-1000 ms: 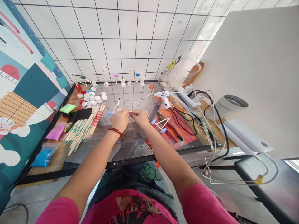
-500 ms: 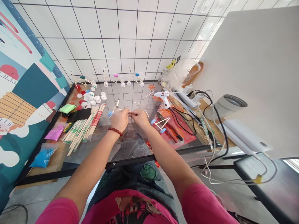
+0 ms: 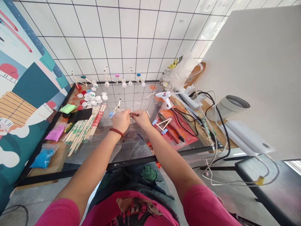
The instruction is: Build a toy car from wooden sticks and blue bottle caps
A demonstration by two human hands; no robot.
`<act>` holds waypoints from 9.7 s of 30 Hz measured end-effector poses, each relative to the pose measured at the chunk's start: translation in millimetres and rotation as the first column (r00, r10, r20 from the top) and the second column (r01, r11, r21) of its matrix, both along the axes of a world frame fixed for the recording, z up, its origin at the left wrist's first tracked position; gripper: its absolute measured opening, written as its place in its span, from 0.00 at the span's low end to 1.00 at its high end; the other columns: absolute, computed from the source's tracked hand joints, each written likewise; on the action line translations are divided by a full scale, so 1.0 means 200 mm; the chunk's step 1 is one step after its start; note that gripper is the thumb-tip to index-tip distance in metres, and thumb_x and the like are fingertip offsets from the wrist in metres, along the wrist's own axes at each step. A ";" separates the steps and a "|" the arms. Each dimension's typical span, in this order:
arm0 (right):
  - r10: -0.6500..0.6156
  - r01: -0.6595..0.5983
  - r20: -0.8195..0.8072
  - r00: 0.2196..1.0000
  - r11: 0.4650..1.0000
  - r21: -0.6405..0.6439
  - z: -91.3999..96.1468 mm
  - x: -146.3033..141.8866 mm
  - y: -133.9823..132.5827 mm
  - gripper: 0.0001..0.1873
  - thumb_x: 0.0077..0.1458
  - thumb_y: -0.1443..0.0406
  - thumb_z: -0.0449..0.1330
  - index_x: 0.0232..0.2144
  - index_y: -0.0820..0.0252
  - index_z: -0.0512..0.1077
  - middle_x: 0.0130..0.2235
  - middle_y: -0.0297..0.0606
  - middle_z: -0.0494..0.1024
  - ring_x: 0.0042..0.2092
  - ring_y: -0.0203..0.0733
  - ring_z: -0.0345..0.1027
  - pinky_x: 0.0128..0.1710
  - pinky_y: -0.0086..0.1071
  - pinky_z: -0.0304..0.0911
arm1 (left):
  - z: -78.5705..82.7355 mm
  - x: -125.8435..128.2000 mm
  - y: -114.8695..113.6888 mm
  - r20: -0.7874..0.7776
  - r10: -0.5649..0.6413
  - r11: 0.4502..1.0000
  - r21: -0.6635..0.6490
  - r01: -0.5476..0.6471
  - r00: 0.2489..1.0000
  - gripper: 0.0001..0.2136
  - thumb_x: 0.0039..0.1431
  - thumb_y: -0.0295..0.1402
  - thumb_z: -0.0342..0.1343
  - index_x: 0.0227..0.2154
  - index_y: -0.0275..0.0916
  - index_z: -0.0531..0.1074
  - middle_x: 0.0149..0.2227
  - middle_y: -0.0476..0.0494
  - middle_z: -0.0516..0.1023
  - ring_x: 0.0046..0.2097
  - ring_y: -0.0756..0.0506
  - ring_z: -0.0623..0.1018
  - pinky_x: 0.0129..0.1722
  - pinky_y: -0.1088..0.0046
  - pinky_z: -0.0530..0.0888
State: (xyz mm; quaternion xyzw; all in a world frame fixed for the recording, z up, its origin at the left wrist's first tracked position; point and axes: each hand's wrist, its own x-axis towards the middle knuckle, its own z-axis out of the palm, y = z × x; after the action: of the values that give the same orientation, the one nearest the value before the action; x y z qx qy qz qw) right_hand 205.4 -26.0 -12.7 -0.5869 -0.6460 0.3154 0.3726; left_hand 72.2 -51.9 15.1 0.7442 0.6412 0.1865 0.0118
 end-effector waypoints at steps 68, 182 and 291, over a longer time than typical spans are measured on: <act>-0.079 0.085 -0.347 0.935 0.996 0.001 0.37 0.40 -0.42 0.16 0.43 0.52 0.70 0.26 0.60 0.78 0.27 0.33 0.77 0.30 0.36 0.66 0.35 0.31 0.62 | 0.06 -0.03 -0.21 0.737 -0.379 0.909 0.182 0.375 0.559 0.10 0.60 0.38 0.60 0.37 0.41 0.83 0.36 0.44 0.84 0.35 0.47 0.80 0.35 0.71 0.77; 0.032 -0.052 0.064 0.997 0.934 0.353 0.08 0.24 -0.16 0.06 0.51 0.63 0.61 0.27 0.54 0.79 0.32 0.37 0.83 0.36 0.44 0.77 0.43 0.35 0.67 | 0.04 0.01 -0.06 0.831 0.465 0.878 -0.388 0.282 -0.304 0.15 0.58 0.36 0.66 0.27 0.39 0.63 0.19 0.53 0.74 0.14 0.59 0.57 0.13 0.84 0.49; 0.208 -0.170 -0.085 0.975 0.930 0.326 0.05 0.17 -0.10 0.11 0.55 0.60 0.64 0.40 0.55 0.80 0.40 0.37 0.86 0.43 0.44 0.81 0.51 0.40 0.74 | -0.05 0.04 -0.04 0.893 0.349 0.937 -0.325 0.129 -0.284 0.08 0.50 0.21 0.68 0.25 0.34 0.73 0.24 0.47 0.78 0.27 0.51 0.78 0.32 0.77 0.77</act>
State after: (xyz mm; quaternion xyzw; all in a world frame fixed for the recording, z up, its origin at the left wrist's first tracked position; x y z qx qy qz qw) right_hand 238.6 -45.3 -2.6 -0.4349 -0.7184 0.2762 0.4673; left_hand 80.9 -60.8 6.1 0.2198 0.4606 0.6048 0.6113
